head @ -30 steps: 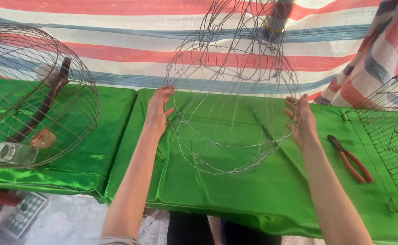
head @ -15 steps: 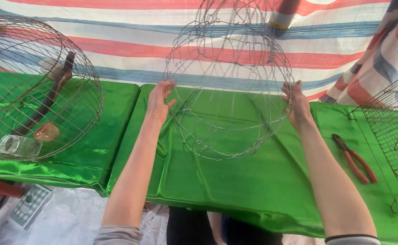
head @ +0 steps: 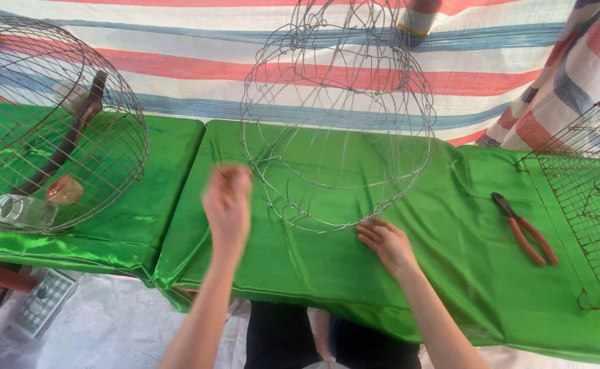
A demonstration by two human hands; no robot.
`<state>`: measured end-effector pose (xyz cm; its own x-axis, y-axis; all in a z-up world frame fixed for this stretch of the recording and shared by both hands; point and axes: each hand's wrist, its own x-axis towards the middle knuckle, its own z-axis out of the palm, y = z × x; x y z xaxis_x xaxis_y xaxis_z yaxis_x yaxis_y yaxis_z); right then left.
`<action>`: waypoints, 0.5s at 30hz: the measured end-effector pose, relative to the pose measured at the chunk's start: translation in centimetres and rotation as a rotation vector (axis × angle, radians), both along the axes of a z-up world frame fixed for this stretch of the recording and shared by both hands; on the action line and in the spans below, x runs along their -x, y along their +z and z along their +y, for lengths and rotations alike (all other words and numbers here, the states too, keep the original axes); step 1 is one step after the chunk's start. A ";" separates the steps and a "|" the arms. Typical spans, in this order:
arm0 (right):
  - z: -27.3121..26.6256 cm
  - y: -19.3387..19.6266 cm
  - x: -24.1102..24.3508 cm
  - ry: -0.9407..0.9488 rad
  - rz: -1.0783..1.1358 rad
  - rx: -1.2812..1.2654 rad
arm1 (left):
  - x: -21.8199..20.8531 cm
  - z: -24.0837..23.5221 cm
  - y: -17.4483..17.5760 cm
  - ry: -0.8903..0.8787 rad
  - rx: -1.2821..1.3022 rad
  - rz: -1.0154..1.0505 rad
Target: The person is weaving a wire cage by hand, twisting individual wires together to form the mesh structure.
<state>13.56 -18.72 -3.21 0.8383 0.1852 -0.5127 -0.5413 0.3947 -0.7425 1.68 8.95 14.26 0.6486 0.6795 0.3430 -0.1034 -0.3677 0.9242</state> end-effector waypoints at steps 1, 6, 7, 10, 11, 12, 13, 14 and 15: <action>0.4 0.3 0.5 0.071 0.038 -0.039 | 1.7 -2.1 -1.7 -0.207 -0.073 0.038; 1.7 -4.0 0.2 0.253 0.140 -0.278 | 1.9 -7.5 -12.3 -0.513 -0.266 0.177; 1.9 -4.3 0.1 0.246 0.114 -0.270 | 0.7 -7.3 -13.5 -0.535 -0.262 0.215; 2.5 -3.8 0.0 0.224 0.068 -0.272 | -1.7 -7.2 -13.6 -0.602 -0.296 0.237; 2.3 -3.7 0.5 0.206 0.063 -0.278 | -2.0 -7.5 -13.4 -0.652 -0.325 0.233; 2.1 -3.1 1.1 0.199 0.063 -0.273 | -2.1 -7.5 -14.0 -0.659 -0.321 0.230; 2.3 -2.2 1.4 0.190 0.038 -0.287 | -2.4 -7.1 -14.4 -0.663 -0.258 0.223; 2.6 -1.4 1.6 0.182 0.013 -0.300 | -2.9 -6.7 -14.8 -0.666 -0.195 0.217; 2.7 -0.8 1.8 0.182 0.013 -0.300 | -2.9 -6.5 -14.0 -0.666 -0.194 0.217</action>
